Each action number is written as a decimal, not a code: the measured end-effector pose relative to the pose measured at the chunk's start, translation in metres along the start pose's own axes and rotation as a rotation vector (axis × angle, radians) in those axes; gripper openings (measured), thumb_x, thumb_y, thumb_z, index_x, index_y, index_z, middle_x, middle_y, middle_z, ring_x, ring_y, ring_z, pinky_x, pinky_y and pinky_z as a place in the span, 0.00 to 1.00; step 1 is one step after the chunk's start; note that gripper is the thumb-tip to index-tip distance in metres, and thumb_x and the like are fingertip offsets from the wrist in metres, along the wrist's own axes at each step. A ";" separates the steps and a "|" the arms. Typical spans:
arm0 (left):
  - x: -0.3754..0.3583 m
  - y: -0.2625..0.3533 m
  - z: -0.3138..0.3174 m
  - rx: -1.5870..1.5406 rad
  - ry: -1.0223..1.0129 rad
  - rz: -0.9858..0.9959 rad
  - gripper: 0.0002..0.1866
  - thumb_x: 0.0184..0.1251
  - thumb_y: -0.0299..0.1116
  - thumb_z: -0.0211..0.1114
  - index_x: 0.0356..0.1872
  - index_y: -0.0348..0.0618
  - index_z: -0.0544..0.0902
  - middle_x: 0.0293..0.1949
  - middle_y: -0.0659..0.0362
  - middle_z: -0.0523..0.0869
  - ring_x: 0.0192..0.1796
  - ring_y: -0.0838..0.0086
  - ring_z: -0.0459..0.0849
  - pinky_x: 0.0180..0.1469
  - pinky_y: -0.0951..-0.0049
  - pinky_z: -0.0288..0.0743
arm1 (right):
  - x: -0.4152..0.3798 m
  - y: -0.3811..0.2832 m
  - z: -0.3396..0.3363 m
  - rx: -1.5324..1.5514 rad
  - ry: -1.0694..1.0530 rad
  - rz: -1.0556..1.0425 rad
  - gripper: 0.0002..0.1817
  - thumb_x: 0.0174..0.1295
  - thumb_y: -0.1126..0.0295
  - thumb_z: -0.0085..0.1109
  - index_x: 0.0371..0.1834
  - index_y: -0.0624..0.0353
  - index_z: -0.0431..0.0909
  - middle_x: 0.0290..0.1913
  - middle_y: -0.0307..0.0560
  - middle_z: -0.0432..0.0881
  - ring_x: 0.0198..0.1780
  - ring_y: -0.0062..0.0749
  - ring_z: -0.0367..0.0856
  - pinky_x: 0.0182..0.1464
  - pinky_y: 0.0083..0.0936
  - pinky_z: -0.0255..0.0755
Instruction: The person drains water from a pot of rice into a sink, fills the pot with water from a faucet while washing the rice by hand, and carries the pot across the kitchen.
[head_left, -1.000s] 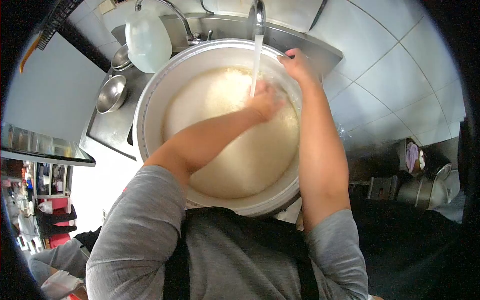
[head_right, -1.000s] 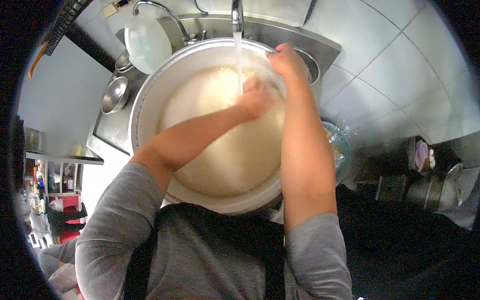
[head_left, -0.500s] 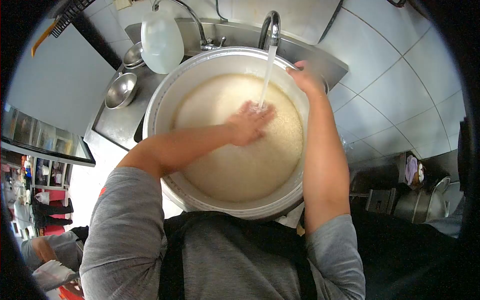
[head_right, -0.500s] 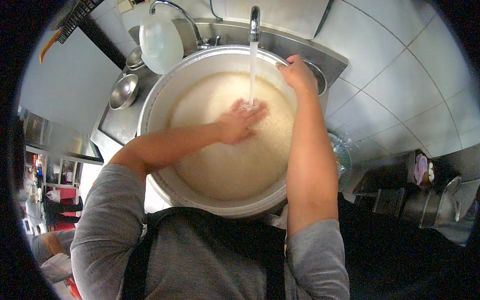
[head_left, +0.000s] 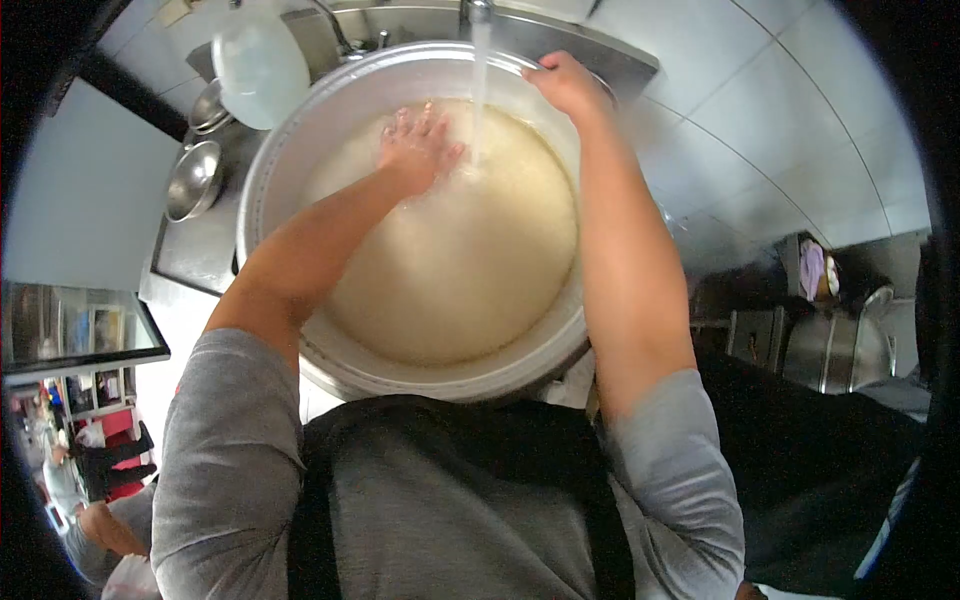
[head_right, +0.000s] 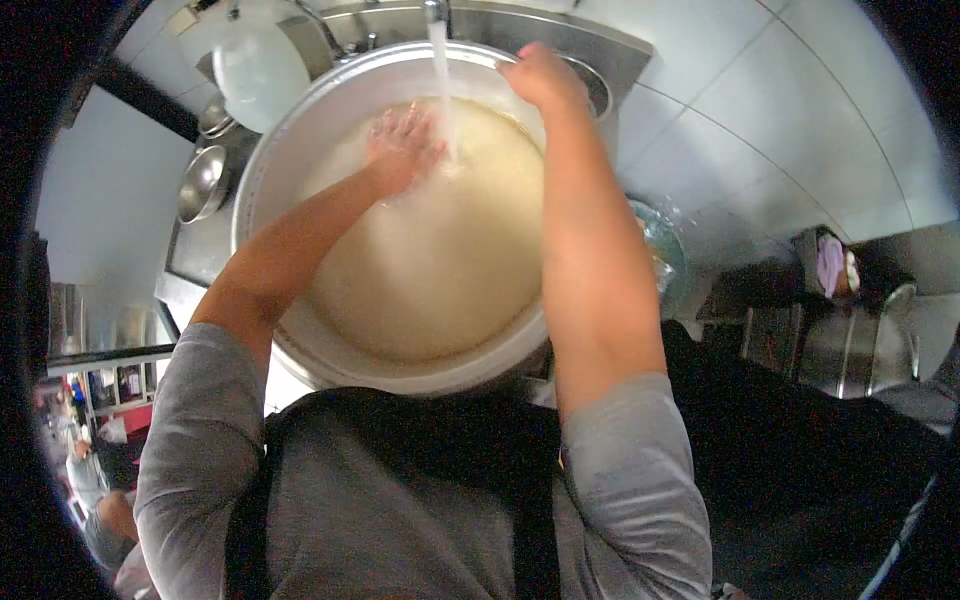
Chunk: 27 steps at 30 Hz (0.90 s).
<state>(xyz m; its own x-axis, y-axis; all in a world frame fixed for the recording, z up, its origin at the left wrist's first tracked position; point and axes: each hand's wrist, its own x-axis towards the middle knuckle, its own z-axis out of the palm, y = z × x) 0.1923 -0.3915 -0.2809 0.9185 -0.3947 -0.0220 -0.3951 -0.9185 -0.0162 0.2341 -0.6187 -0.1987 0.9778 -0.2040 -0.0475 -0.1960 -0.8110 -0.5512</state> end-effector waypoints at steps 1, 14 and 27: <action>0.002 0.022 0.000 -0.003 -0.033 0.029 0.32 0.68 0.54 0.36 0.69 0.50 0.50 0.70 0.52 0.50 0.72 0.56 0.44 0.67 0.44 0.42 | -0.005 0.001 -0.001 -0.012 0.000 0.009 0.32 0.53 0.44 0.54 0.58 0.49 0.68 0.57 0.45 0.73 0.59 0.40 0.71 0.59 0.37 0.63; -0.064 0.179 0.008 -0.788 -0.503 0.559 0.29 0.66 0.41 0.41 0.66 0.38 0.55 0.68 0.43 0.53 0.70 0.56 0.50 0.70 0.64 0.42 | 0.009 0.013 0.002 0.019 0.060 -0.118 0.28 0.54 0.48 0.55 0.52 0.55 0.72 0.51 0.50 0.77 0.53 0.42 0.75 0.57 0.36 0.64; -0.147 -0.116 -0.084 0.443 -0.912 0.522 0.22 0.63 0.39 0.52 0.59 0.53 0.70 0.59 0.49 0.71 0.59 0.54 0.69 0.62 0.61 0.62 | -0.022 -0.014 -0.016 -0.029 0.009 -0.018 0.30 0.54 0.44 0.52 0.54 0.51 0.71 0.55 0.48 0.75 0.57 0.43 0.72 0.57 0.38 0.64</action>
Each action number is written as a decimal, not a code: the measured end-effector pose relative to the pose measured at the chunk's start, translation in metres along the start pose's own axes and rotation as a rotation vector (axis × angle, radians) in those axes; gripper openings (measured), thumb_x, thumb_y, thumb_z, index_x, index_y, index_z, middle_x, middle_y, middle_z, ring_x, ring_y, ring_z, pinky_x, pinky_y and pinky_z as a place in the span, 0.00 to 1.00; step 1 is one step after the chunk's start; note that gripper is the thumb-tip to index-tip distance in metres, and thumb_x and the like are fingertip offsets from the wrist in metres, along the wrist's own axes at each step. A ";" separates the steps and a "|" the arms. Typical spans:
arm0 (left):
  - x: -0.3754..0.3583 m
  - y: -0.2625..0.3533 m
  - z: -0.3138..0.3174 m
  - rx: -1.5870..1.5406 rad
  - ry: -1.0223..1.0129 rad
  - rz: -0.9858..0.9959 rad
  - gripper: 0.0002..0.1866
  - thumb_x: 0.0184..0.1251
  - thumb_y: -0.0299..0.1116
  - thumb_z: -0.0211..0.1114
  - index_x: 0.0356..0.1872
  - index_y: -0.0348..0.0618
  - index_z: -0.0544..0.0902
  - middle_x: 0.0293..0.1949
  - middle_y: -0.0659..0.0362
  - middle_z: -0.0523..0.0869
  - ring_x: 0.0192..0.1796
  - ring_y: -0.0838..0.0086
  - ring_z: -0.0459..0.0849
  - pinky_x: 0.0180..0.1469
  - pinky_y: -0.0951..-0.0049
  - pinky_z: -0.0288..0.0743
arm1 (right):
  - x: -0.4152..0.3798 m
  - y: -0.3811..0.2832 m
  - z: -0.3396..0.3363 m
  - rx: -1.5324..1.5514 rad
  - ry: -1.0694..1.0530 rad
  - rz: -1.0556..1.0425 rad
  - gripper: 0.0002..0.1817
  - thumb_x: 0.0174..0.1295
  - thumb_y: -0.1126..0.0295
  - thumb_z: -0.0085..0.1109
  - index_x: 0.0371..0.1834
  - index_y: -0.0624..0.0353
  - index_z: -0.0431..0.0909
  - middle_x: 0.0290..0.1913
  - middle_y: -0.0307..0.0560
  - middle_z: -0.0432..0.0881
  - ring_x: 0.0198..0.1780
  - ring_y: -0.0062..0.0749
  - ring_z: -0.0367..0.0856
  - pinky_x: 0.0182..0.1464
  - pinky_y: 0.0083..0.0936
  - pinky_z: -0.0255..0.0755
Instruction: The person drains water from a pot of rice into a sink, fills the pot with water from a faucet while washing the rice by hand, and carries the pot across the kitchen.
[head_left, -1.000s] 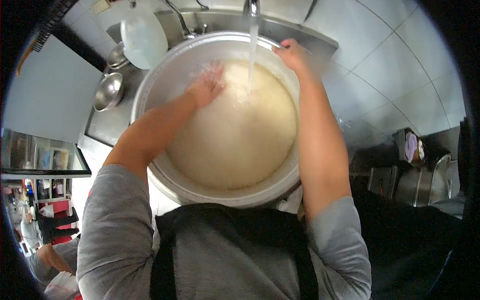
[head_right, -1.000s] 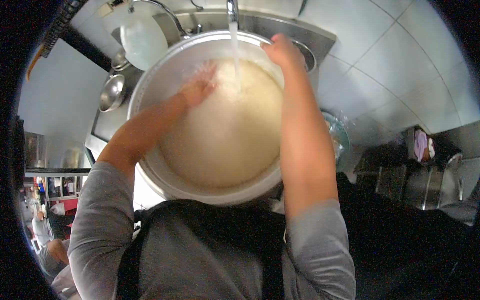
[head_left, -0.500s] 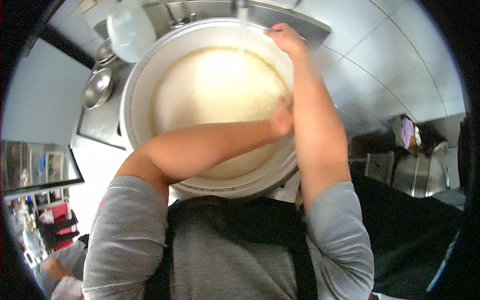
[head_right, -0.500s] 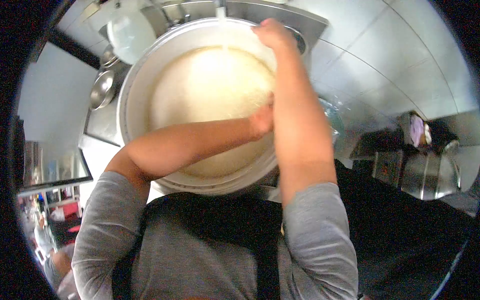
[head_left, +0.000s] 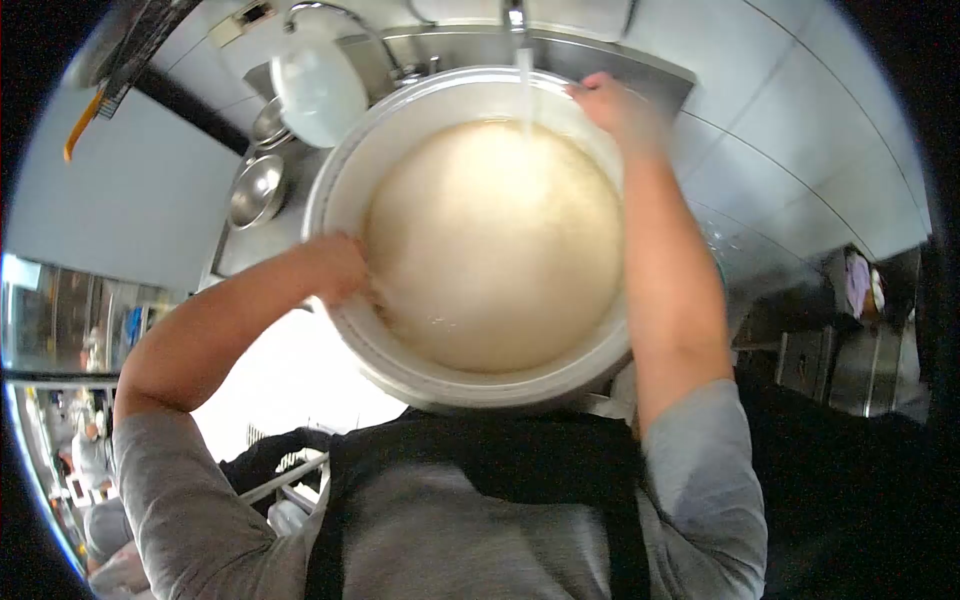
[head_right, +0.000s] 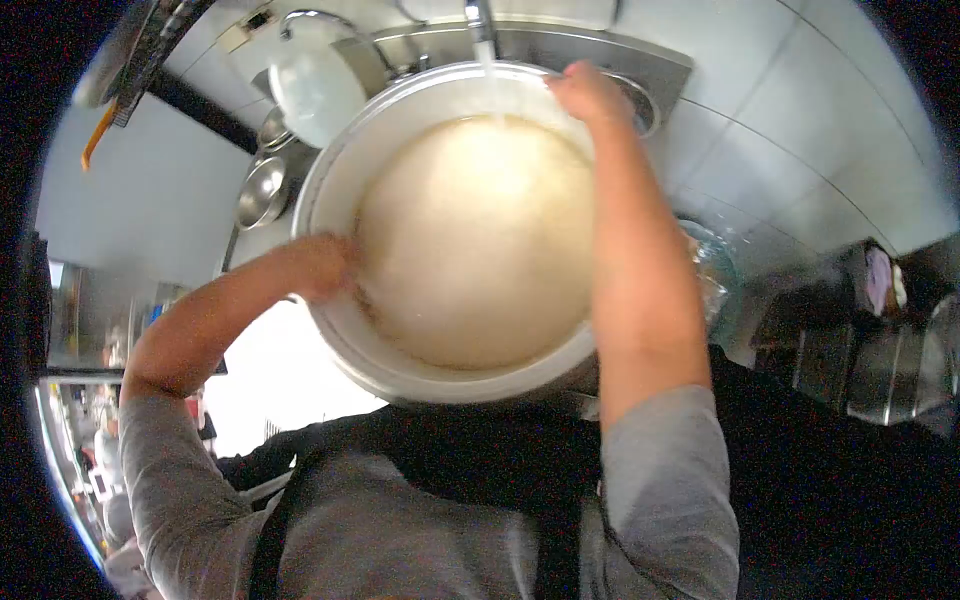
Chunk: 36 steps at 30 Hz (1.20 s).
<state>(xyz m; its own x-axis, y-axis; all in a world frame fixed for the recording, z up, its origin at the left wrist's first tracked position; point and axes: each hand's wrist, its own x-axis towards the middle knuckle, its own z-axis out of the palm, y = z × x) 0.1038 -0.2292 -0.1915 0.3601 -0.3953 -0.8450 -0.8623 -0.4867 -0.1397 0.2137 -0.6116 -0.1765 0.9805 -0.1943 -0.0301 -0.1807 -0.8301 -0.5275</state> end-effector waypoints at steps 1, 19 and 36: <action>0.011 -0.008 -0.002 0.091 0.172 -0.088 0.26 0.61 0.37 0.54 0.62 0.51 0.66 0.61 0.49 0.67 0.62 0.54 0.65 0.63 0.61 0.59 | -0.005 -0.003 -0.004 0.006 -0.031 0.022 0.30 0.55 0.44 0.52 0.55 0.51 0.71 0.55 0.48 0.75 0.58 0.43 0.71 0.58 0.39 0.64; 0.184 0.038 -0.129 -0.151 1.034 0.135 0.35 0.62 0.52 0.51 0.68 0.52 0.53 0.70 0.54 0.51 0.71 0.59 0.50 0.66 0.50 0.48 | 0.004 0.005 0.007 0.034 -0.006 0.057 0.31 0.54 0.42 0.52 0.56 0.48 0.69 0.56 0.46 0.74 0.59 0.41 0.71 0.58 0.36 0.62; 0.024 -0.051 -0.144 -0.534 0.741 0.192 0.22 0.51 0.42 0.67 0.49 0.49 0.76 0.45 0.56 0.79 0.49 0.69 0.76 0.52 0.68 0.70 | 0.017 0.018 0.017 0.050 0.003 -0.017 0.28 0.54 0.45 0.53 0.52 0.50 0.71 0.54 0.49 0.75 0.58 0.42 0.72 0.57 0.36 0.63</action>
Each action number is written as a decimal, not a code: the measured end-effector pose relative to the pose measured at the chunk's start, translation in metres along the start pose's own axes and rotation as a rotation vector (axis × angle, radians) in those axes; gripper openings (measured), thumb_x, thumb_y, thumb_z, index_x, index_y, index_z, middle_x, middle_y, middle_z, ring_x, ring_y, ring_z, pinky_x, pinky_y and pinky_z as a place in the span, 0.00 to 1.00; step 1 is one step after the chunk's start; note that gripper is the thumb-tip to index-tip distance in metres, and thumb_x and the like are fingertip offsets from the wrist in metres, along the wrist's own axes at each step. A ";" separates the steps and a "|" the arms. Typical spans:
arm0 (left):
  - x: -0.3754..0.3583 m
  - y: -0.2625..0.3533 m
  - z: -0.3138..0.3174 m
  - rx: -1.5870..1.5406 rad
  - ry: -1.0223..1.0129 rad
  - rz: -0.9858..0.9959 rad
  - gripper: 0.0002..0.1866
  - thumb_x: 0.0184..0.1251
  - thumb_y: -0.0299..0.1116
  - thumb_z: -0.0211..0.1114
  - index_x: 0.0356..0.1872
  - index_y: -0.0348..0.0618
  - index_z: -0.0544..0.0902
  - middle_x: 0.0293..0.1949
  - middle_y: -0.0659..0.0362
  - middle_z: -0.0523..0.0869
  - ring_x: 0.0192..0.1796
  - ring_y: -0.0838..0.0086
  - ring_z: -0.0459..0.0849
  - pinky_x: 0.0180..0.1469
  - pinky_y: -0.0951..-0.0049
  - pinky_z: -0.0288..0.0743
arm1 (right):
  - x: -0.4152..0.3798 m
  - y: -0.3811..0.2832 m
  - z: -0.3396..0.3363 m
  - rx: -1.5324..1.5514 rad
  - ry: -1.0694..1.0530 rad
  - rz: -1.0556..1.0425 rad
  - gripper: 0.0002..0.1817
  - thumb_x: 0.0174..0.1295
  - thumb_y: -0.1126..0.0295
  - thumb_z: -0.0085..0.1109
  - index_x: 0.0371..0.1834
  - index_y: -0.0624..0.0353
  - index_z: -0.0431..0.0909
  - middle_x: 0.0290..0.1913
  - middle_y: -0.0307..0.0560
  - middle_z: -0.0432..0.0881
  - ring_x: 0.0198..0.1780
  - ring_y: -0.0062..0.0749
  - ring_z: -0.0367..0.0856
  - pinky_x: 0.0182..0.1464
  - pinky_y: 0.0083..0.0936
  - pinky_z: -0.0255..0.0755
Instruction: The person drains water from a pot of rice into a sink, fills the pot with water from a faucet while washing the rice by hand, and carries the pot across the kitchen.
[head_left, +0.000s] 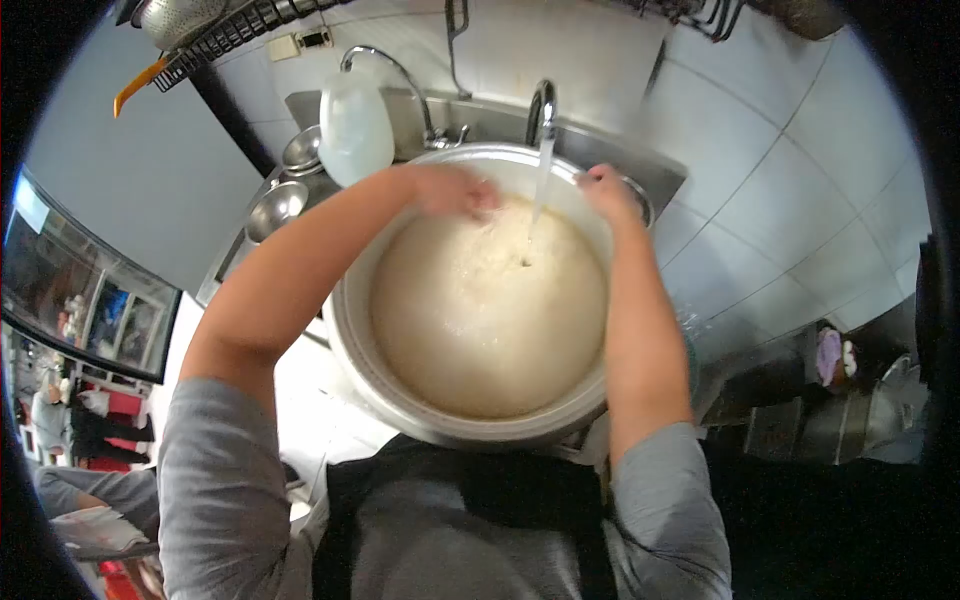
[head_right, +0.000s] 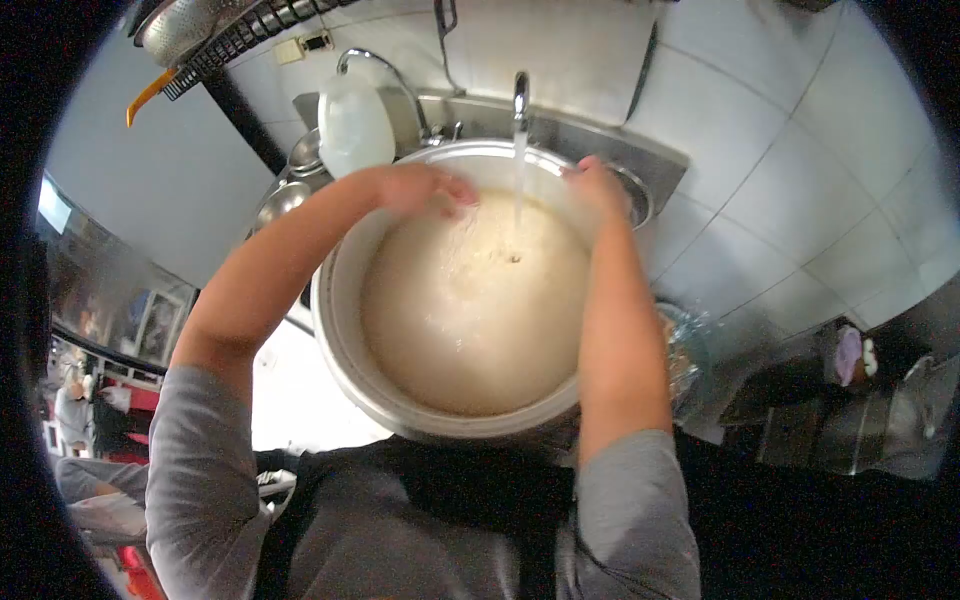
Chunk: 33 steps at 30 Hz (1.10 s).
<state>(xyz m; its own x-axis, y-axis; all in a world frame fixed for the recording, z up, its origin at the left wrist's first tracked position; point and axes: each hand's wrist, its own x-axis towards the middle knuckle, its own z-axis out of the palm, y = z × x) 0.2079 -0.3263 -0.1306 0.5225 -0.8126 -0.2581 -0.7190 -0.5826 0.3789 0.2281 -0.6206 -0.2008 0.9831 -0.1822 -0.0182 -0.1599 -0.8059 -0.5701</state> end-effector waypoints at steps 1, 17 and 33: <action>-0.013 -0.013 0.010 0.455 0.011 -0.012 0.29 0.50 0.43 0.68 0.56 0.54 0.73 0.55 0.54 0.74 0.57 0.62 0.72 0.57 0.64 0.68 | -0.020 -0.015 -0.010 -0.074 0.037 0.042 0.28 0.54 0.45 0.53 0.54 0.50 0.70 0.54 0.49 0.76 0.57 0.43 0.72 0.56 0.36 0.64; -0.137 -0.033 0.085 -0.352 0.687 -0.882 0.33 0.51 0.49 0.64 0.55 0.37 0.71 0.49 0.44 0.79 0.52 0.55 0.77 0.54 0.64 0.69 | -0.045 -0.031 0.013 -0.535 0.359 -0.135 0.28 0.55 0.47 0.52 0.57 0.46 0.68 0.52 0.50 0.76 0.52 0.45 0.76 0.50 0.40 0.70; -0.142 -0.071 0.101 -0.786 0.803 -0.576 0.30 0.54 0.43 0.64 0.52 0.31 0.71 0.45 0.46 0.80 0.46 0.64 0.79 0.49 0.68 0.70 | -0.101 -0.158 0.179 1.411 -0.846 0.130 0.12 0.59 0.67 0.47 0.33 0.64 0.77 0.32 0.50 0.79 0.36 0.37 0.79 0.45 0.38 0.73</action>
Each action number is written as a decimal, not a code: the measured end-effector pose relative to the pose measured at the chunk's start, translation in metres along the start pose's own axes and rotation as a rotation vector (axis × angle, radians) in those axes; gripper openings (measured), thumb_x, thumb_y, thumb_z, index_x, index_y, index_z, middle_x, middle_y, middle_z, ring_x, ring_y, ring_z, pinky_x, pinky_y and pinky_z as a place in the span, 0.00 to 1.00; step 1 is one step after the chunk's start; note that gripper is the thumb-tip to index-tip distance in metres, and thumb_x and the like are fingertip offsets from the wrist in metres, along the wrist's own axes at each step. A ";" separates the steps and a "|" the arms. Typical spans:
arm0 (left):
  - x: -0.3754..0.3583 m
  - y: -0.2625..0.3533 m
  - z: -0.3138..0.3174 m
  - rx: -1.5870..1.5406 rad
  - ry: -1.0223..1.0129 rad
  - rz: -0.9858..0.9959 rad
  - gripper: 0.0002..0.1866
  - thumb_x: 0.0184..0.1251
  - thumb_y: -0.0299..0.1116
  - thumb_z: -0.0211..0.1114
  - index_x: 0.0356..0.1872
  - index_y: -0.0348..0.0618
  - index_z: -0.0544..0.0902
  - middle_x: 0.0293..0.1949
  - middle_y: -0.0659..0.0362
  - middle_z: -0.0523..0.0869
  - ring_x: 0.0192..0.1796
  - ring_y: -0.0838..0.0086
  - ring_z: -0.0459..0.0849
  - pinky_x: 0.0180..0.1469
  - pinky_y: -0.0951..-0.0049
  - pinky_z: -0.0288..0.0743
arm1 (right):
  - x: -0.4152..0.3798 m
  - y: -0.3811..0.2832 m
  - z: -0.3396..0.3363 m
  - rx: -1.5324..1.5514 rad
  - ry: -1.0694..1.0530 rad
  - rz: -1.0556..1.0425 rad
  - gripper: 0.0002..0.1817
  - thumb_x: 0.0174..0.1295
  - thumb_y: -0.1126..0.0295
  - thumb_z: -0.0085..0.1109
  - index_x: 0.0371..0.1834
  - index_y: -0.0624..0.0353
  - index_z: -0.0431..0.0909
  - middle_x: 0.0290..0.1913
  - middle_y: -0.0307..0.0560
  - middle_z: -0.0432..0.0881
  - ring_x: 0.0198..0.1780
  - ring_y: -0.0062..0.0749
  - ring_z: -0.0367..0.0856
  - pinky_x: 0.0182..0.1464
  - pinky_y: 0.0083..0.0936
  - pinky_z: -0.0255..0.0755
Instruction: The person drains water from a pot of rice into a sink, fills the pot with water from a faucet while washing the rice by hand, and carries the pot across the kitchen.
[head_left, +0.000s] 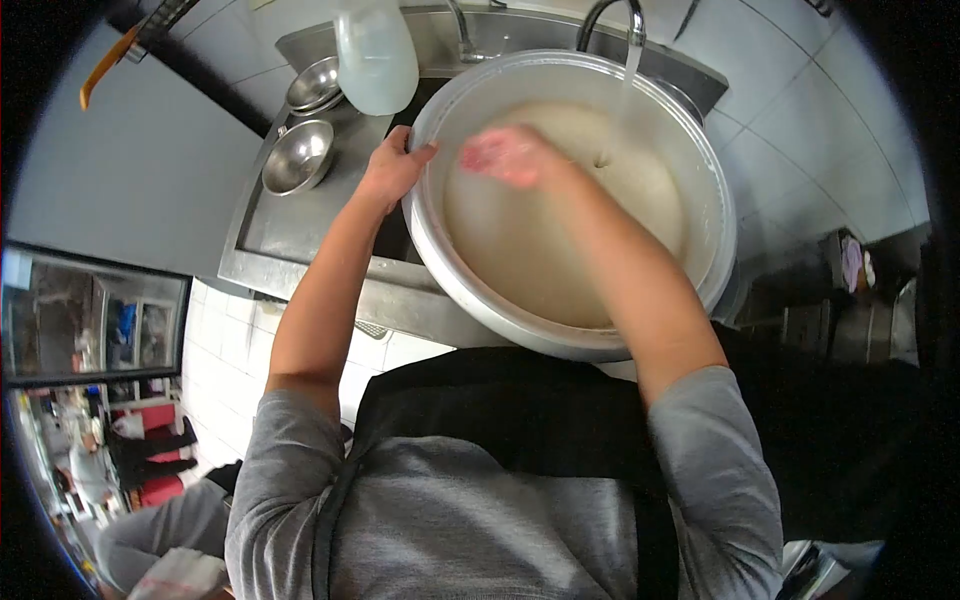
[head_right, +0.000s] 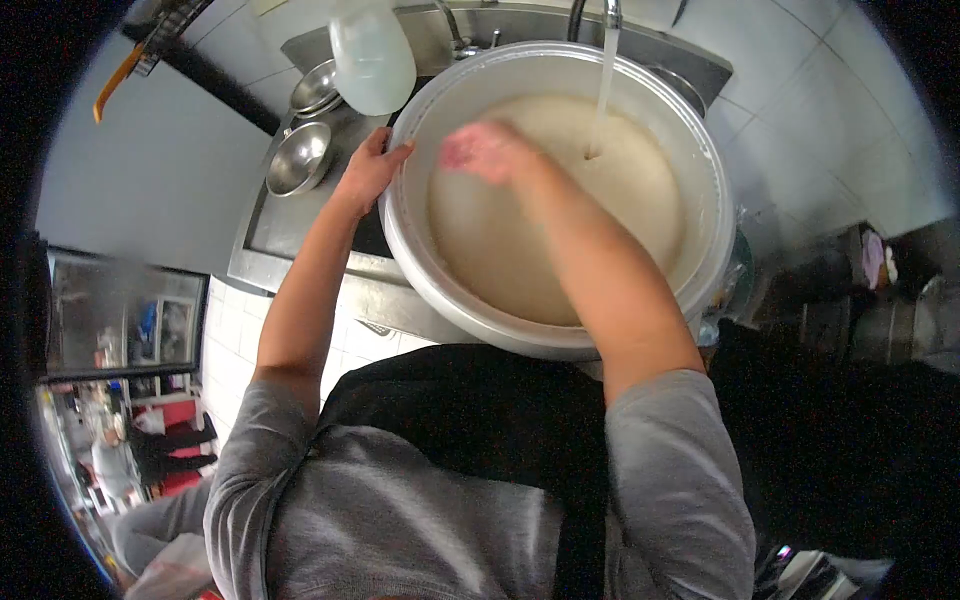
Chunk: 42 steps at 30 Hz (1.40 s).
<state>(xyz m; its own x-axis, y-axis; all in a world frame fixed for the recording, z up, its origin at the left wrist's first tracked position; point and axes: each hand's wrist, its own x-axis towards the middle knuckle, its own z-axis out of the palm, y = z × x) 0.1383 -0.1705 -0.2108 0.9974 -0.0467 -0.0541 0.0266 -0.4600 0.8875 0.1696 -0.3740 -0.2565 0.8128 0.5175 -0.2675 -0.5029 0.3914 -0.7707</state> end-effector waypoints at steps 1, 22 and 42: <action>-0.001 0.001 -0.002 0.024 -0.009 0.031 0.30 0.54 0.43 0.64 0.52 0.30 0.70 0.43 0.46 0.80 0.45 0.64 0.79 0.48 0.69 0.70 | -0.003 0.017 0.030 -0.110 0.050 0.108 0.12 0.61 0.66 0.47 0.37 0.63 0.76 0.35 0.49 0.79 0.40 0.36 0.78 0.47 0.35 0.71; 0.007 -0.008 -0.007 0.076 -0.099 0.075 0.32 0.48 0.37 0.65 0.55 0.31 0.68 0.44 0.44 0.79 0.46 0.62 0.79 0.50 0.69 0.70 | -0.111 -0.081 0.029 -1.194 0.320 0.620 0.51 0.49 0.24 0.31 0.62 0.59 0.65 0.54 0.60 0.72 0.56 0.54 0.70 0.52 0.49 0.66; -0.001 -0.005 -0.005 0.188 0.016 0.160 0.30 0.47 0.39 0.64 0.51 0.32 0.71 0.44 0.43 0.80 0.48 0.58 0.79 0.51 0.66 0.70 | -0.179 -0.166 -0.062 -1.216 0.501 0.245 0.13 0.60 0.72 0.47 0.40 0.72 0.73 0.35 0.61 0.78 0.36 0.49 0.80 0.39 0.40 0.78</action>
<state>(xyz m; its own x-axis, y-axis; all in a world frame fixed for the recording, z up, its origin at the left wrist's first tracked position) 0.1376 -0.1640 -0.2135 0.9889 -0.1188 0.0893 -0.1434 -0.6048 0.7833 0.1256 -0.5787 -0.1164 0.8911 0.0410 -0.4518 -0.2832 -0.7278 -0.6246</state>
